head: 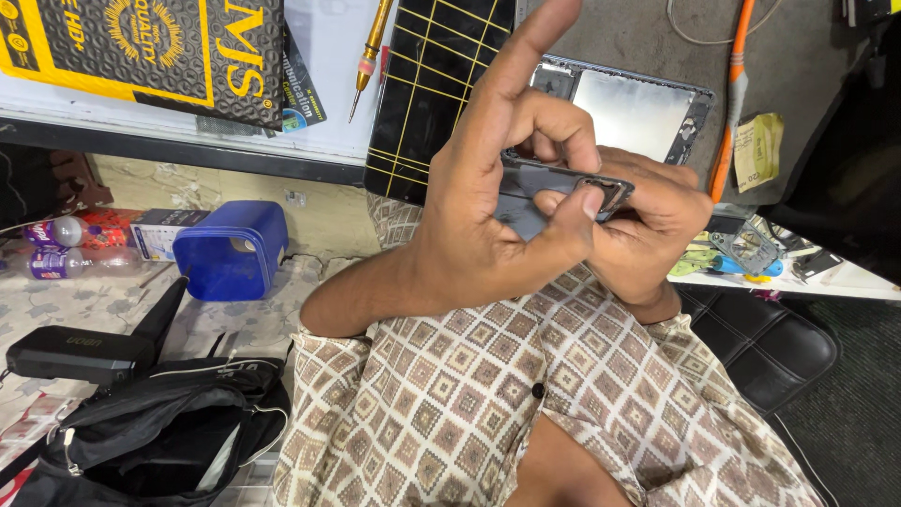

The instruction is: The person applies adhesive to the back of a disassembled smartphone, then attaches the back cover and presses it into place. They wrap rubber bands around the phone to hold the cover while the adhesive sets, then remove the bands from a second phone and place it on the table.

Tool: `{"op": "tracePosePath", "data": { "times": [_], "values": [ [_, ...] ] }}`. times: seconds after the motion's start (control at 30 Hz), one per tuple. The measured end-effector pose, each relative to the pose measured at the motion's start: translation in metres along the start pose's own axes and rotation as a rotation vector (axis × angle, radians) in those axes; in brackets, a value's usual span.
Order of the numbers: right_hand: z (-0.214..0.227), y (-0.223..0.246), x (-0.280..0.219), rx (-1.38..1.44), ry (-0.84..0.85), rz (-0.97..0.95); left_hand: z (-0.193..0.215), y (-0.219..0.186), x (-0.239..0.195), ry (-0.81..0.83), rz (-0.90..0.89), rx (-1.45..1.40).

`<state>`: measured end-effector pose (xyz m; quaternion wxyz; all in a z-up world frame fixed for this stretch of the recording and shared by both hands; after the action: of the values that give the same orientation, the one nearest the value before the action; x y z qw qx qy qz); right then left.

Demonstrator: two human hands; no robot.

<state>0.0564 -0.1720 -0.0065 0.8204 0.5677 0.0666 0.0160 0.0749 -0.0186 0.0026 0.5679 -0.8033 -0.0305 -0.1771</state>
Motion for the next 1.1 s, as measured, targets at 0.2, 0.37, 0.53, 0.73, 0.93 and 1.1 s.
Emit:
{"op": "tracePosePath", "data": {
  "times": [0.2, 0.37, 0.53, 0.73, 0.93, 1.1],
  "values": [
    [0.0, 0.0, -0.002, -0.032, 0.018, 0.001, 0.0, 0.001, -0.001, 0.004, -0.047, 0.087],
    [0.002, -0.005, -0.004, -0.043, 0.021, -0.018, 0.002, 0.001, 0.002, 0.022, 0.039, 0.104],
    [0.007, -0.007, -0.001, -0.025, 0.04, -0.071, 0.007, -0.027, 0.013, 0.129, -0.191, 0.453],
    [0.006, 0.007, 0.001, -0.05, 0.066, -0.068, 0.004, -0.041, 0.015, 0.277, -0.363, 0.784],
    [0.005, 0.009, 0.001, -0.175, 0.091, -0.091, -0.008, -0.046, 0.018, 0.391, -0.512, 0.941],
    [0.004, 0.005, -0.001, -0.204, 0.11, -0.061, -0.013, -0.041, 0.022, 0.438, -0.486, 0.899]
  ]
}}
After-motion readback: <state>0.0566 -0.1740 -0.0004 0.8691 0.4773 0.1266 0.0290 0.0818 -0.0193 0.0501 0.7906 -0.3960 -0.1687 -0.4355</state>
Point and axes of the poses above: each hand's wrist, its own x-axis towards the middle knuckle, its own z-axis out of the back of the hand, y = z × x, the point moved 8 cm from there along x, towards the middle knuckle, and after that the axes turned 10 degrees about -z, right-handed, at the moved point
